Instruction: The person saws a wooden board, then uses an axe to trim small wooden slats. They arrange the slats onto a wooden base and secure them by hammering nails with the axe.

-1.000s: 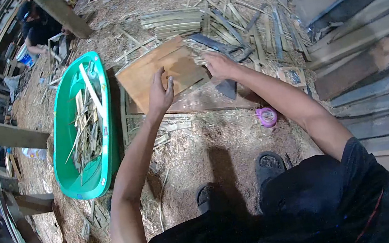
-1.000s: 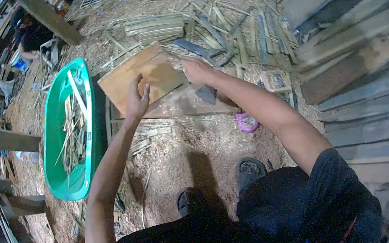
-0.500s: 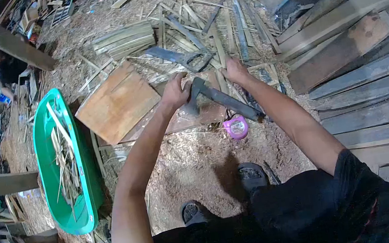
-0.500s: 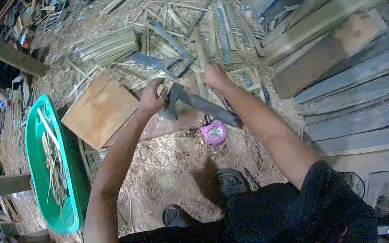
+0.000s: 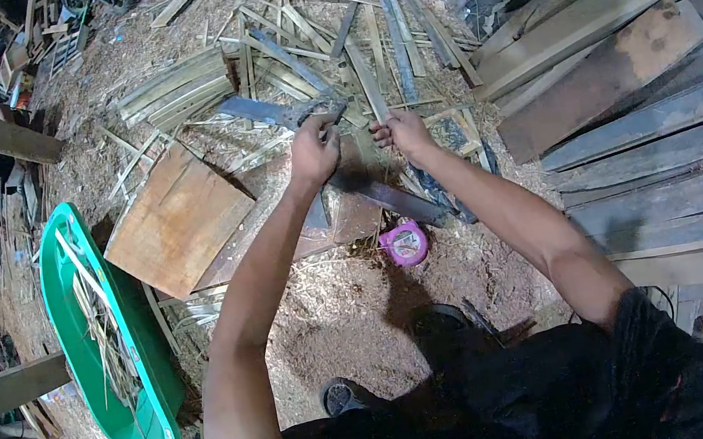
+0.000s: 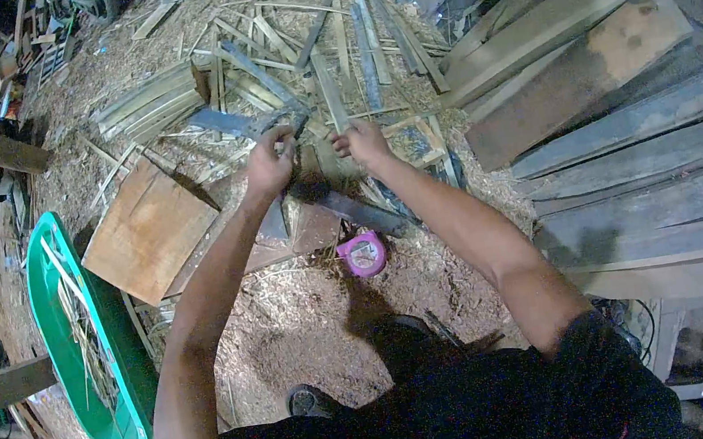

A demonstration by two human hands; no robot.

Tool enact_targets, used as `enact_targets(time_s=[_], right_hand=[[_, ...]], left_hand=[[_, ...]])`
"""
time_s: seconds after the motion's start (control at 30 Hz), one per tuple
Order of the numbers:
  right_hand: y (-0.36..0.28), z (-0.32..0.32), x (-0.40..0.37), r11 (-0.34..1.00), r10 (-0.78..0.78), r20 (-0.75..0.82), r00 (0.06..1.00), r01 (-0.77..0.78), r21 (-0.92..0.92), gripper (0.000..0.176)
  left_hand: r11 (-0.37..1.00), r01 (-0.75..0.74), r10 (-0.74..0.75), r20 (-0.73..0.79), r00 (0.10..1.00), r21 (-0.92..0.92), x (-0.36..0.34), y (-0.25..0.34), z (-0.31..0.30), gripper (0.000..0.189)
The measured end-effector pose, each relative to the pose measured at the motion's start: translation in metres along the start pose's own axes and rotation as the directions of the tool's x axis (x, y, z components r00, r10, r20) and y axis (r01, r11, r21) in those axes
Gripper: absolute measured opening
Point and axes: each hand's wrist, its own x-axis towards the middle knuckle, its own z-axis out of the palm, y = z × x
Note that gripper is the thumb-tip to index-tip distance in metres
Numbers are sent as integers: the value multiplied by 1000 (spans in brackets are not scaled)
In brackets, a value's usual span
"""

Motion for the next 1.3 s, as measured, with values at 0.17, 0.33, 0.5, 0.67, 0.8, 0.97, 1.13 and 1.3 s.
enact_targets(time_s=[0.17,0.33,0.5,0.67,0.8,0.97,1.13,1.3], right_hand=[[0,28,-35,992,-65,42,997,60,112,26],[-5,52,-67,995,-68,146,987,56,85,25],[-16,75,-103,987,-100,205,974,71,142,24],[-19,89,-132,992,-52,242,969,22,127,23],[-23,99,-152,995,-85,291,953,65,76,23],[-29,117,-182,986,-153,318,936,165,-12,25],[-36,123,-176,965,-230,414,881,263,-24,28],[-48,135,-178,956,-225,527,820,291,-44,32]], left_hand=[[954,186,-171,80,982,-236,10,-11,13,27],[841,354,-287,217,933,-410,3,-8,-2,34],[696,564,-415,393,821,-444,0,12,-49,36],[656,518,-401,327,856,-550,-18,26,-73,35],[664,531,-422,323,847,-526,-28,30,-89,33],[686,488,-375,312,873,-541,-45,47,-110,32],[635,393,-306,250,919,-666,-58,86,-156,26],[767,261,-265,81,961,-586,-60,83,-184,19]])
